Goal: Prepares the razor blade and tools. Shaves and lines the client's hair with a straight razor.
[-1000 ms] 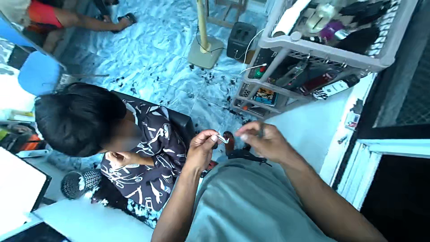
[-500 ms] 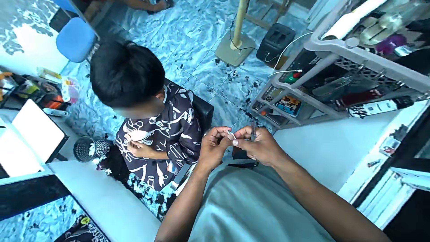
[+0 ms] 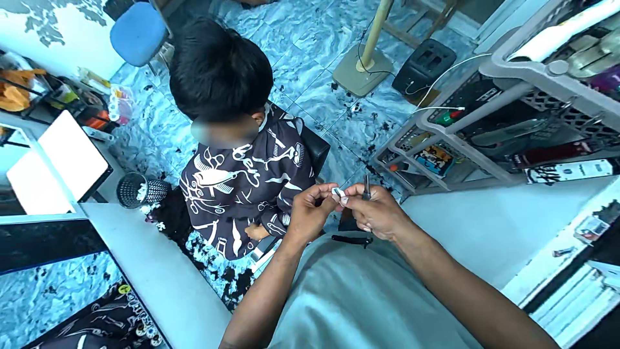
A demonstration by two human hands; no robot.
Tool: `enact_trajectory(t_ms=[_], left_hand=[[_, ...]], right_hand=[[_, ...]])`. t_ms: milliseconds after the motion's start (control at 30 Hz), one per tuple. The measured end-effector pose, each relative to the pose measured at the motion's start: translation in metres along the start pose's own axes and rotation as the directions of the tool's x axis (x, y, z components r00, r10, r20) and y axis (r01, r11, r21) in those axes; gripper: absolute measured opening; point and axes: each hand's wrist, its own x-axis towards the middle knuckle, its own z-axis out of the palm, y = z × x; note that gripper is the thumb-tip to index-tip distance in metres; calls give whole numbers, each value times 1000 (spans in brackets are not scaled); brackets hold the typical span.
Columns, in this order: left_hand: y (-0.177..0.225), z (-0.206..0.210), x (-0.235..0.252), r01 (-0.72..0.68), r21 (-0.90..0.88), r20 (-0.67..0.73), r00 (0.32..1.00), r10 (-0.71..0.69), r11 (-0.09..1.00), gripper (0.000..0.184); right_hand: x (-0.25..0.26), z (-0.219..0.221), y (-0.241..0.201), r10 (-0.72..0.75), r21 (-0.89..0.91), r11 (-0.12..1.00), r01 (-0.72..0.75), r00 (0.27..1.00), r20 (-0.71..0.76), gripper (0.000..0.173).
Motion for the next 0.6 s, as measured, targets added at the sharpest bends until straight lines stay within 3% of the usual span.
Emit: enact_trajectory(t_ms=[233,367,600], left_hand=[[-6,-5,-7,-52,56,-35,998,54,997,22],[-9,-4,-9,-82,131,-61,994,91,988,29],[-17,3,-9,-80,127,-166,981,101,989,18]], right_hand=[[2,8,6,-4,-77,997,5,1000,6,9],[6,11,11,-4,-98,995,-3,998,-68,14],[10,11,20,-218,-331,932,150,959,-180,19]])
